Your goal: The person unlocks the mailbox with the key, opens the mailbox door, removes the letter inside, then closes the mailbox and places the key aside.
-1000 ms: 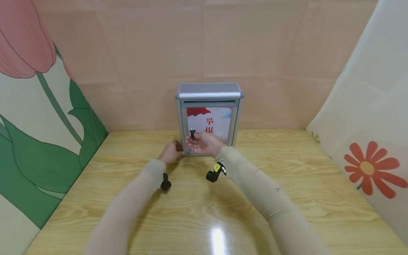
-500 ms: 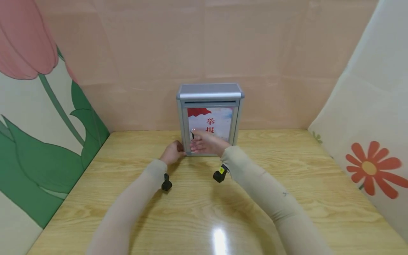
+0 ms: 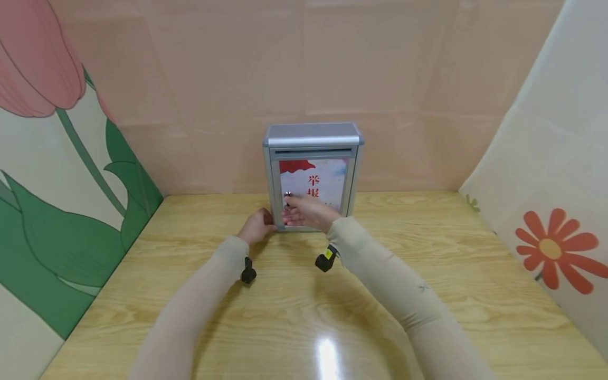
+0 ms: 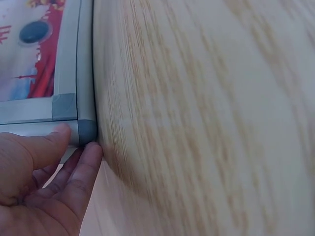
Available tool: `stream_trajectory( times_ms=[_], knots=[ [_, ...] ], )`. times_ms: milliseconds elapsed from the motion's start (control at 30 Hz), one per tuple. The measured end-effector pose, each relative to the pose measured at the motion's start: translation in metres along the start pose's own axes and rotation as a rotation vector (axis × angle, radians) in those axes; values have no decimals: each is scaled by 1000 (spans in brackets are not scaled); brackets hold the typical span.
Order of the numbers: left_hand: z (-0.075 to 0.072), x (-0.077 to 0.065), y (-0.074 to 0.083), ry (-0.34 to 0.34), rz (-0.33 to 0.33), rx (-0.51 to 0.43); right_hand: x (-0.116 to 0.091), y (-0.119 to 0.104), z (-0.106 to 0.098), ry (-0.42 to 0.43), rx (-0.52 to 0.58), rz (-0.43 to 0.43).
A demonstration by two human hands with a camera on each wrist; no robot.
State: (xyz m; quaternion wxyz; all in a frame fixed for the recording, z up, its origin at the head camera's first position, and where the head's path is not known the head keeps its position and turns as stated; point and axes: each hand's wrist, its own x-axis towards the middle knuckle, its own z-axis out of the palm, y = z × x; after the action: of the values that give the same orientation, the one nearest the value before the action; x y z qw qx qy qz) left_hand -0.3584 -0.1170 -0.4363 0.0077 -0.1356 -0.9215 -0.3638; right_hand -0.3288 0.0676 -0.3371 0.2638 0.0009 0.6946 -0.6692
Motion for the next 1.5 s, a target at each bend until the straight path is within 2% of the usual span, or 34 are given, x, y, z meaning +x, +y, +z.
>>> stream_trajectory(
  times_ms=[233,533,800,967,1133,1500],
  knots=[
    [1,2,0,4,-15,-12,-9,3,-2,-27,-63,-13],
    [3,3,-4,15,-10,-14,-34,9,-14,-118,-141,-8],
    [1,2,-2,-1,-16,4,-57,20,-35,-211,-295,-68],
    [1,2,-3,-15,-23,2,-73,27,-53,-289,-347,-101],
    [-2,1,-1,-29,-35,-15,-89,30,-70,-303,-413,-92],
    [-2,1,-1,-26,-39,-35,-103,33,-90,-366,-444,-106]
  ],
)
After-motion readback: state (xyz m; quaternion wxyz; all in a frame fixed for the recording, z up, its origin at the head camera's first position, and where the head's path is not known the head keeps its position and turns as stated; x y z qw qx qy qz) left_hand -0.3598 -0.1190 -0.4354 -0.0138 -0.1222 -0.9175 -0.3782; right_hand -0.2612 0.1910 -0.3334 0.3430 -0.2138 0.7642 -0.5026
